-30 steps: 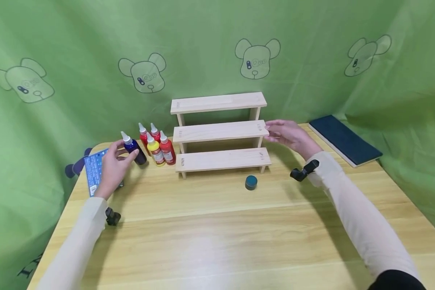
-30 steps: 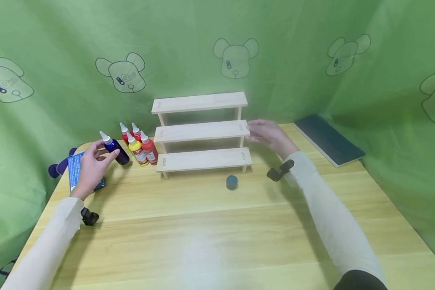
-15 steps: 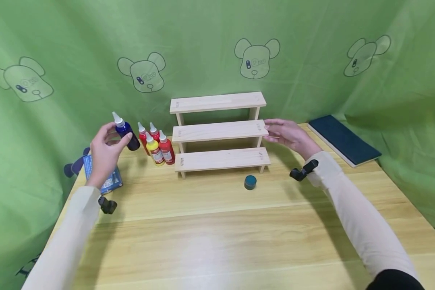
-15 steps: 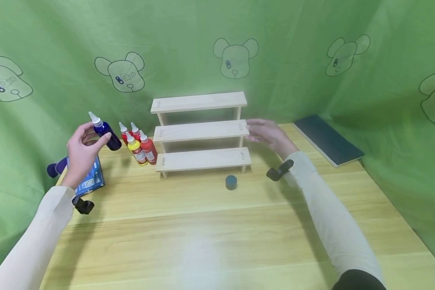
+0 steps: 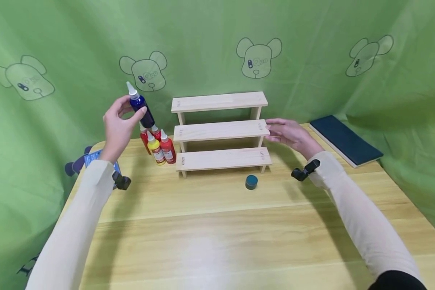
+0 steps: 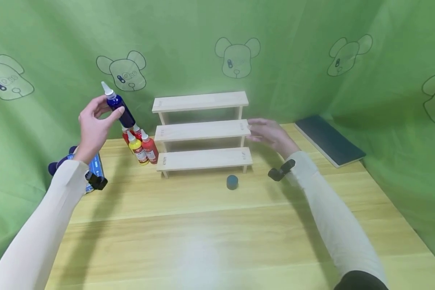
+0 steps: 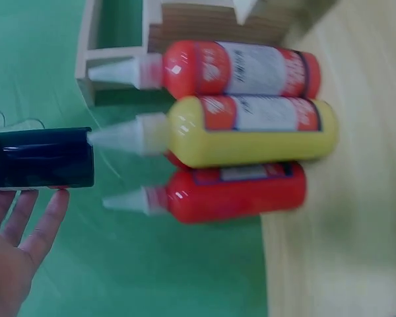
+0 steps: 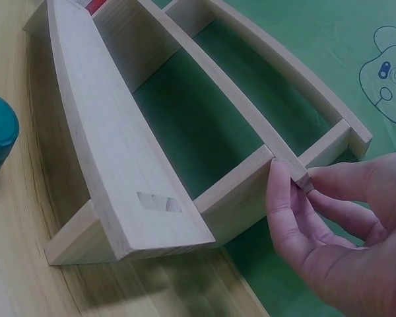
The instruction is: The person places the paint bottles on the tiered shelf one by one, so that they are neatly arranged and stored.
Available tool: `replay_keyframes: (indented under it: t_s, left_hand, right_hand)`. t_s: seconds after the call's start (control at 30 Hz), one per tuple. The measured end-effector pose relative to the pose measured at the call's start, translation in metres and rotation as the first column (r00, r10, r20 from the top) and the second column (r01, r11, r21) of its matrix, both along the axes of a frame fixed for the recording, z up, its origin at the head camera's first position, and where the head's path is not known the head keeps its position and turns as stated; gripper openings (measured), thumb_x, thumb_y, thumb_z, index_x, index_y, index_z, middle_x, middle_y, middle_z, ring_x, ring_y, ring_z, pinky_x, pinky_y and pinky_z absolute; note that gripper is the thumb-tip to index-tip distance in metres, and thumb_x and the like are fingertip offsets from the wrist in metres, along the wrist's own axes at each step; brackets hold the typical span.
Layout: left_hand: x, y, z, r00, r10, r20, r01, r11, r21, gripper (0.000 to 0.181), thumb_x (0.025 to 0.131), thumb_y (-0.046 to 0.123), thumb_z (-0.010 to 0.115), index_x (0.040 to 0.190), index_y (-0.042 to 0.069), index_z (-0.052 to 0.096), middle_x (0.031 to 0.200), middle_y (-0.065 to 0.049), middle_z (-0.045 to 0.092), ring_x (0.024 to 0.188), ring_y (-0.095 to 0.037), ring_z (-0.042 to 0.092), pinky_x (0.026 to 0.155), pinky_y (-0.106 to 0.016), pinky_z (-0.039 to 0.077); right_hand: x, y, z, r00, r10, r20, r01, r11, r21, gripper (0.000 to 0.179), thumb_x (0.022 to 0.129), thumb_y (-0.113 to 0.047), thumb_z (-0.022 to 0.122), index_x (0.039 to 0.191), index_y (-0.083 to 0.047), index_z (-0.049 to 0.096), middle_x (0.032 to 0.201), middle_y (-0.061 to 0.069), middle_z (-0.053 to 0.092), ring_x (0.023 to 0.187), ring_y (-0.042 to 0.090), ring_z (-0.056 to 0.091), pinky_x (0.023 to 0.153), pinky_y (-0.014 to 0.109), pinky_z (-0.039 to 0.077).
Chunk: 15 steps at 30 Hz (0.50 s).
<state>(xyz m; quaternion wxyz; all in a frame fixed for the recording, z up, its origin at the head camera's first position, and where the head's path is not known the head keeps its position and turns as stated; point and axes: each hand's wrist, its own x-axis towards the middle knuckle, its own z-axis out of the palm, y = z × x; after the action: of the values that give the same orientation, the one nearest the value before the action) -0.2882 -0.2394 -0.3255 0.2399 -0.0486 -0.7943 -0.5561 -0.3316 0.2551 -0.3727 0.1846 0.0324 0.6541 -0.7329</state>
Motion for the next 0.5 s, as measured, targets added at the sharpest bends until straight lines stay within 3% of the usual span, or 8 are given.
replay_keyframes:
  t_s: [0.17, 0.37, 0.5]
  left_hand:
    - [-0.012, 0.016, 0.015, 0.999, -0.053, 0.002, 0.053, 0.999, -0.005, 0.055, 0.092, 0.025, 0.082, 0.141, 0.01, 0.062, 0.135, -0.011, 0.068, 0.116, -0.016, 0.064, 0.113, -0.04, 0.05]
    - [-0.02, 0.034, 0.03, 0.996, -0.092, -0.004, 0.092, 0.996, -0.005, 0.054, 0.092, 0.025, 0.083, 0.14, 0.011, 0.063, 0.135, -0.01, 0.069, 0.117, -0.017, 0.064, 0.11, -0.037, 0.053]
    - [-0.026, 0.047, 0.041, 0.993, -0.116, -0.027, 0.116, 0.993, -0.001, 0.052, 0.092, 0.023, 0.083, 0.139, 0.01, 0.063, 0.133, -0.011, 0.07, 0.115, -0.018, 0.065, 0.11, -0.037, 0.053]
  right_hand:
    - [0.0, 0.0, 0.002, 1.0, -0.001, -0.013, 0.001, 1.0, 0.003, 0.051, 0.105, 0.002, 0.057, 0.153, 0.003, 0.041, 0.1, 0.001, 0.073, 0.086, 0.014, 0.073, 0.087, 0.023, 0.063]
    - [0.0, -0.001, 0.002, 1.0, -0.004, -0.006, 0.004, 1.0, -0.006, 0.037, 0.104, 0.003, 0.058, 0.14, -0.002, 0.054, 0.099, 0.003, 0.074, 0.085, 0.015, 0.074, 0.088, 0.024, 0.063]
    - [0.0, -0.002, 0.002, 1.0, 0.003, -0.006, -0.003, 1.0, 0.002, 0.044, 0.105, 0.003, 0.057, 0.148, 0.002, 0.047, 0.099, 0.002, 0.074, 0.085, 0.014, 0.074, 0.09, 0.025, 0.063]
